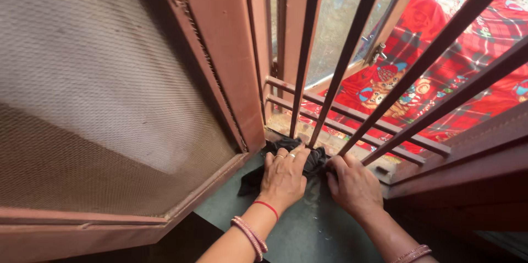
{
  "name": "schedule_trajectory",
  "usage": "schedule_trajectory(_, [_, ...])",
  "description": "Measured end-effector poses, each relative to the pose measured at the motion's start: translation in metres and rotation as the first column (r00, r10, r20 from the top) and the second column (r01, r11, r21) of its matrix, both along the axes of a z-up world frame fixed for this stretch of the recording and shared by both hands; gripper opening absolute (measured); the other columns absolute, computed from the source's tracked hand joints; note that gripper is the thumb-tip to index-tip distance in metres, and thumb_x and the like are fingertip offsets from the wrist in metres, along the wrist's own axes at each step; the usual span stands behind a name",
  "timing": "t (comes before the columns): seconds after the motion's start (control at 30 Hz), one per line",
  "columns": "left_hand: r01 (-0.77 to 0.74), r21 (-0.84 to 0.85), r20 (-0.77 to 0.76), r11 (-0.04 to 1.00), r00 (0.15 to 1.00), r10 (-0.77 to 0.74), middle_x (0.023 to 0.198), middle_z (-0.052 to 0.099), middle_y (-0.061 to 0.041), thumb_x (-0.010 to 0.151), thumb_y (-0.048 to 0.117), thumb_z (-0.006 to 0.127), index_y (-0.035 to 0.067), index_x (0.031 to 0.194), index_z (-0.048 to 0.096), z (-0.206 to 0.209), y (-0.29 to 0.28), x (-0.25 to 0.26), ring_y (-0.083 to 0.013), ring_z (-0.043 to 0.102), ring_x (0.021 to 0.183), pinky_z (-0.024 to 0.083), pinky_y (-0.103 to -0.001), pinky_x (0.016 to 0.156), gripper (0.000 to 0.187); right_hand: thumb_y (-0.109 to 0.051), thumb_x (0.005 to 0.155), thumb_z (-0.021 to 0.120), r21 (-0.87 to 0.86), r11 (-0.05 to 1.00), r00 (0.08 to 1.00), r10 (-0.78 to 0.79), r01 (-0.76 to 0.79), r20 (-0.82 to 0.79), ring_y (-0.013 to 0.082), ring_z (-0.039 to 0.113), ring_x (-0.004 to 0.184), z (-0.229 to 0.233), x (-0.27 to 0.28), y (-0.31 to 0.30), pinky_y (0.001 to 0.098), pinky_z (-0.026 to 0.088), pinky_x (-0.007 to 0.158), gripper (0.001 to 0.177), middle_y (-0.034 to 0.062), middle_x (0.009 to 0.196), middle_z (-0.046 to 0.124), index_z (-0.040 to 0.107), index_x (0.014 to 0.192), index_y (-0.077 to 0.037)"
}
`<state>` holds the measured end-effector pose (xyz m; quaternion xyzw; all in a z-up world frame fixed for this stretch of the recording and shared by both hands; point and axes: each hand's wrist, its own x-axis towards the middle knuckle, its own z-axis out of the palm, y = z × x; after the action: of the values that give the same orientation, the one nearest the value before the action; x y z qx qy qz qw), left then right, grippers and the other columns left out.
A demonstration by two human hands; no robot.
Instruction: The person cleans a window with a metal grille and a mesh screen using a dark cloth. They wipe the metal bars, the screen, and the window frame. At one point, they use a spray bottle to apply liquid to the cloth before continuing to wipe the window.
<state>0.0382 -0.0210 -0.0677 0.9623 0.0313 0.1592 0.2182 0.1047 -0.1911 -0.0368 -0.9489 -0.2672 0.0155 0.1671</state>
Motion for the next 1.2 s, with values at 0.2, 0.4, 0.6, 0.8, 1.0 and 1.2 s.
schedule_trajectory(0.2, [-0.28, -0.235, -0.002, 0.931, 0.958, 0.288, 0.112, 0.062, -0.014, 0.084, 0.014, 0.07, 0.01, 0.121, 0.054, 0.028, 0.002, -0.006, -0.0386, 0.063, 0.101, 0.048, -0.051, 0.086, 0.041, -0.029, 0.084, 0.071, -0.017, 1.0, 1.0, 0.0, -0.001, -0.018, 0.0331, 0.069, 0.091, 0.002, 0.002, -0.002, 0.0459, 0.055, 0.077, 0.021, 0.007, 0.099, 0.064, 0.066, 0.102, -0.018])
schedule_trajectory(0.4, [-0.462, -0.323, 0.114, 0.826, 0.848, 0.518, 0.114, 0.065, -0.015, 0.083, 0.01, 0.073, 0.011, 0.113, 0.058, 0.014, -0.003, 0.022, -0.0396, 0.063, 0.106, 0.05, -0.048, 0.087, 0.034, -0.028, 0.085, 0.07, -0.02, 1.0, 0.999, -0.012, 0.012, -0.031, 0.033, 0.068, 0.091, -0.001, 0.002, 0.0, 0.0463, 0.054, 0.077, 0.021, 0.0071, 0.099, 0.064, 0.066, 0.103, -0.018])
schedule_trajectory(0.6, [-0.639, -0.541, 0.087, 0.546, 0.603, 0.793, 0.109, 0.071, -0.014, 0.082, 0.013, 0.071, 0.013, 0.112, 0.063, -0.017, -0.023, 0.055, -0.0381, 0.064, 0.105, 0.049, -0.048, 0.09, 0.031, -0.028, 0.084, 0.071, -0.01, 1.0, 1.0, 0.009, -0.009, -0.016, 0.0332, 0.068, 0.091, -0.003, 0.003, -0.002, 0.0461, 0.055, 0.078, 0.022, 0.0079, 0.099, 0.063, 0.067, 0.103, -0.018])
schedule_trajectory(0.8, [-0.827, -0.511, -0.235, 0.235, 0.397, 0.887, 0.11, 0.074, -0.007, 0.085, 0.024, 0.068, 0.02, 0.116, 0.065, -0.016, -0.038, 0.079, -0.0337, 0.061, 0.112, 0.044, -0.054, 0.096, 0.032, -0.026, 0.084, 0.07, 0.026, 0.998, 0.998, 0.056, -0.056, -0.015, 0.0331, 0.067, 0.091, -0.005, 0.009, -0.008, 0.046, 0.054, 0.077, 0.02, 0.0075, 0.099, 0.064, 0.067, 0.103, -0.018])
schedule_trajectory(1.0, [-0.61, -0.284, 0.169, 0.74, 0.728, 0.665, 0.139, 0.058, -0.018, 0.086, 0.027, 0.067, 0.014, 0.144, 0.052, -0.029, -0.039, 0.037, -0.0424, 0.055, 0.114, 0.039, -0.065, 0.092, 0.061, -0.027, 0.084, 0.071, 0.042, 0.996, 0.997, 0.071, -0.072, 0.029, 0.0326, 0.068, 0.088, -0.012, 0.012, -0.011, 0.0463, 0.055, 0.074, 0.02, 0.0068, 0.099, 0.064, 0.067, 0.103, -0.02])
schedule_trajectory(1.2, [-0.424, -0.271, 0.093, 0.864, 0.882, 0.462, 0.131, 0.052, -0.021, 0.095, 0.015, 0.058, 0.019, 0.152, 0.048, -0.038, -0.01, 0.025, -0.0447, 0.059, 0.113, 0.05, -0.052, 0.092, 0.058, -0.03, 0.083, 0.073, -0.029, 0.999, 0.995, 0.047, -0.045, 0.09, 0.0337, 0.068, 0.087, -0.02, 0.009, -0.008, 0.0467, 0.055, 0.073, 0.023, 0.0079, 0.1, 0.063, 0.066, 0.103, -0.021])
